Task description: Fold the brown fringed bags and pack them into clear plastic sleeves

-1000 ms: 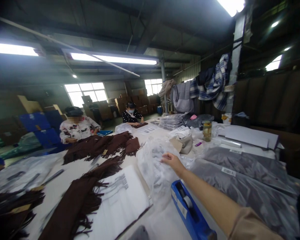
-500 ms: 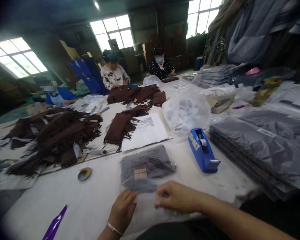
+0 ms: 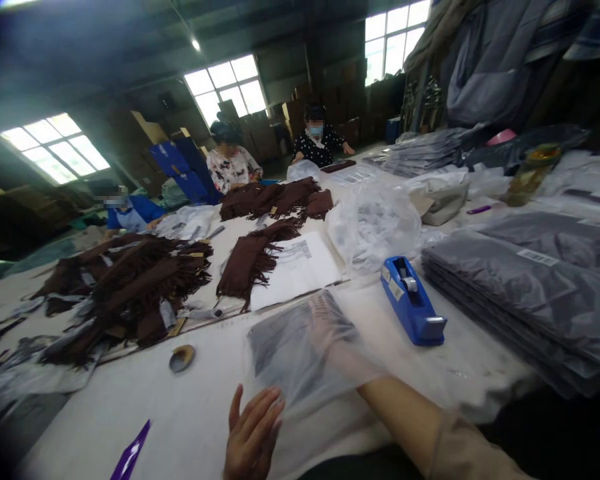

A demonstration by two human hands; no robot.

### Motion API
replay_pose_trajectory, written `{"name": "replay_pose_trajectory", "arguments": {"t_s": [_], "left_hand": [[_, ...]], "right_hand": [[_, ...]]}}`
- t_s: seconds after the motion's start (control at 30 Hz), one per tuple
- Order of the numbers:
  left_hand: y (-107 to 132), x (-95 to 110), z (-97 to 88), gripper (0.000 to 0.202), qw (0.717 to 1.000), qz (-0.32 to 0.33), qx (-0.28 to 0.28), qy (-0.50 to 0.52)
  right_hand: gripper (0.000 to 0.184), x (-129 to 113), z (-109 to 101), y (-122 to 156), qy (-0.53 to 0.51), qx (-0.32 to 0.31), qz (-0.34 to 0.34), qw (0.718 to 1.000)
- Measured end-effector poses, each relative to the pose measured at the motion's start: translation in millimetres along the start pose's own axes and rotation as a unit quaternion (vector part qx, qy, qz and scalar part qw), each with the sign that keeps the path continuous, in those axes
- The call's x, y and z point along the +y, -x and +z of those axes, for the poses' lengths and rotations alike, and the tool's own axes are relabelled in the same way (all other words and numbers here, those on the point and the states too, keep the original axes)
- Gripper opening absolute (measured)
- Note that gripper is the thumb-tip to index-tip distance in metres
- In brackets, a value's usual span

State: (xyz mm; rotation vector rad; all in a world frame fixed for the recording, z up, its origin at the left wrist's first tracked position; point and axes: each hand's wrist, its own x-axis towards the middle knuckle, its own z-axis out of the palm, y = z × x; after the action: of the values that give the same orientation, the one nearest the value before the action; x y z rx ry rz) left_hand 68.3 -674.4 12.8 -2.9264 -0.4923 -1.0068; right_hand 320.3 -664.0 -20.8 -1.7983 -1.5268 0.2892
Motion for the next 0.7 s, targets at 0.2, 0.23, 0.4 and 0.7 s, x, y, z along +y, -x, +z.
{"name": "replay_pose_trajectory", "arguments": {"t_s": [0.2, 0.23, 0.4, 0.7], "left_hand": [[24.9, 3.0, 10.6, 0.033, 0.998, 0.047, -0.05, 0.012], [27.4, 2.9, 12.3, 0.034, 0.997, 0.052, -0.061, 0.016], [40.8, -10.3, 24.1, 0.044, 0.985, 0.076, -0.15, 0.03], [58.5, -35.3, 25.2, 0.077, 0.949, 0.03, -0.303, 0.083]], "right_hand": [[0.08, 25.4, 21.6, 73.6, 0.065, -0.062, -0.135, 0.987], [0.079, 24.2, 22.3, 79.5, 0.078, -0.095, -0.182, 0.976], [0.061, 4.0, 18.6, 49.7, 0.107, -0.178, -0.212, 0.955], [0.063, 49.9, -10.7, 86.1, 0.099, -0.212, -0.153, 0.96]]}}
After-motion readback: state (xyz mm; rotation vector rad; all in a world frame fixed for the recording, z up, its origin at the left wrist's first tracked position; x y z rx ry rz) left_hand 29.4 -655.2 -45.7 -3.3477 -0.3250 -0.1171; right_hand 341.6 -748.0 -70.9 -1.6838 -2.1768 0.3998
